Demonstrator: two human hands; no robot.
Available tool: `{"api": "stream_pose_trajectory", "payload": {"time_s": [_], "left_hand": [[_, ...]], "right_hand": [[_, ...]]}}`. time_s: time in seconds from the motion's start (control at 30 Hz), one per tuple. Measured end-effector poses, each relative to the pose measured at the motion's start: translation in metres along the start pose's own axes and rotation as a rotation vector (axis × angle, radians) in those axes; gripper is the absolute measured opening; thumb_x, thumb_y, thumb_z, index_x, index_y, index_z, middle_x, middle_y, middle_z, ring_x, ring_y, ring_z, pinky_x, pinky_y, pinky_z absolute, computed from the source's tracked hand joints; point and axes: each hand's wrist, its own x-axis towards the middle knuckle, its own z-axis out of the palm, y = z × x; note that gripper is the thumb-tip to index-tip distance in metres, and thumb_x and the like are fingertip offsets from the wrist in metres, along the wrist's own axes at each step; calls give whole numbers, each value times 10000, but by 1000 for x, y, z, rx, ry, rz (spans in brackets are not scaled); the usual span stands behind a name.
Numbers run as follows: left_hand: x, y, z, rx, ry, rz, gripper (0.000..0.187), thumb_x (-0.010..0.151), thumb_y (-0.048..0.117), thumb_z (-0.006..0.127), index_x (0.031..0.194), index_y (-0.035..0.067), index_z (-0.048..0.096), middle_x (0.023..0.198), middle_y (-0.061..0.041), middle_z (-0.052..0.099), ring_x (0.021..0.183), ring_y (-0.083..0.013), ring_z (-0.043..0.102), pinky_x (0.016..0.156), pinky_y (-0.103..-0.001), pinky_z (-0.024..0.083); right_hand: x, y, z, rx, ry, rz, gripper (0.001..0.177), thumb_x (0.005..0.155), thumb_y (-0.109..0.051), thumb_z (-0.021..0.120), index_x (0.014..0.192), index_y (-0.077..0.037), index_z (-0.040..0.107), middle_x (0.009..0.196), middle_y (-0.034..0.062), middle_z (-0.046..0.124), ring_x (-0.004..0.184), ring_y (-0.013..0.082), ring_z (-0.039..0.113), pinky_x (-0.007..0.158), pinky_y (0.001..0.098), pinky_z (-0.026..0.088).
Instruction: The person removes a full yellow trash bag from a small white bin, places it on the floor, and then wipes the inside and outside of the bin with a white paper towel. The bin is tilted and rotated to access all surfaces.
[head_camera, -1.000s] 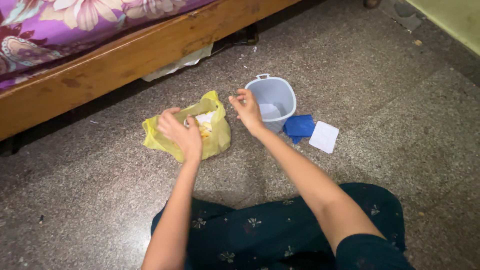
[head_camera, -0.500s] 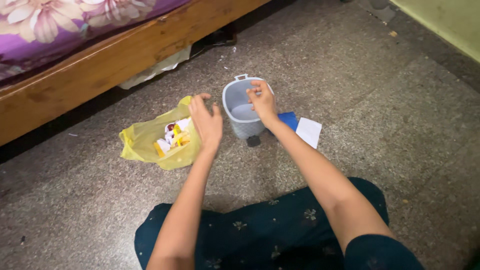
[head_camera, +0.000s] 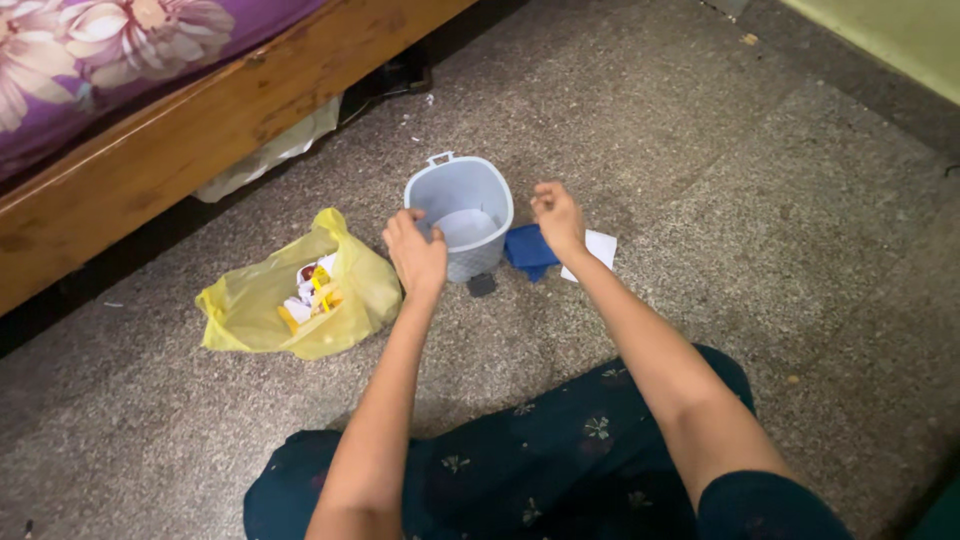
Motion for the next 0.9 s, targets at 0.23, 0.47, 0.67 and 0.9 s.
{"api": "stream_pose_trajectory", "payload": {"time_s": [0.23,0.47,0.67,0.9], "left_hand": [[-2,-21,15,23,8,-91,460,826,171,759,1178,13,508,1181,-219,555,1178,-421,494,1019,-510,388],[-5,-26,17,-35,50,-158,597,881,273,757,1281,-48,451,1213,-260,522,1185,-435,489,1017,-516,377],[-34,-9,21,180,61,400,492,897,177,691,1304,-19,498,1339,-235,544,1265,-416,478,1050,-535,364],[-69,10,51,219,-198,695,390,936,167,626,1295,24,576,1408,-182,537,1323,-372,483,1114,-513,351]], "right_hand": [[-19,43,-16,-357,-32,70,380,862,-275,747,1191,-94,693,1143,152,722,1080,335,671,925,440,530],[-66,46,-12,-737,-444,-64,696,817,-386,794,1405,-107,548,1455,213,489,1344,391,464,1086,507,430],[-88,54,15,-796,-453,-188,793,795,-331,789,1488,-123,463,1586,203,344,1475,372,303,1192,520,292],[-97,62,25,-857,-509,-229,770,890,-374,686,1552,-111,393,1632,175,307,1524,362,248,1212,589,227]]}}
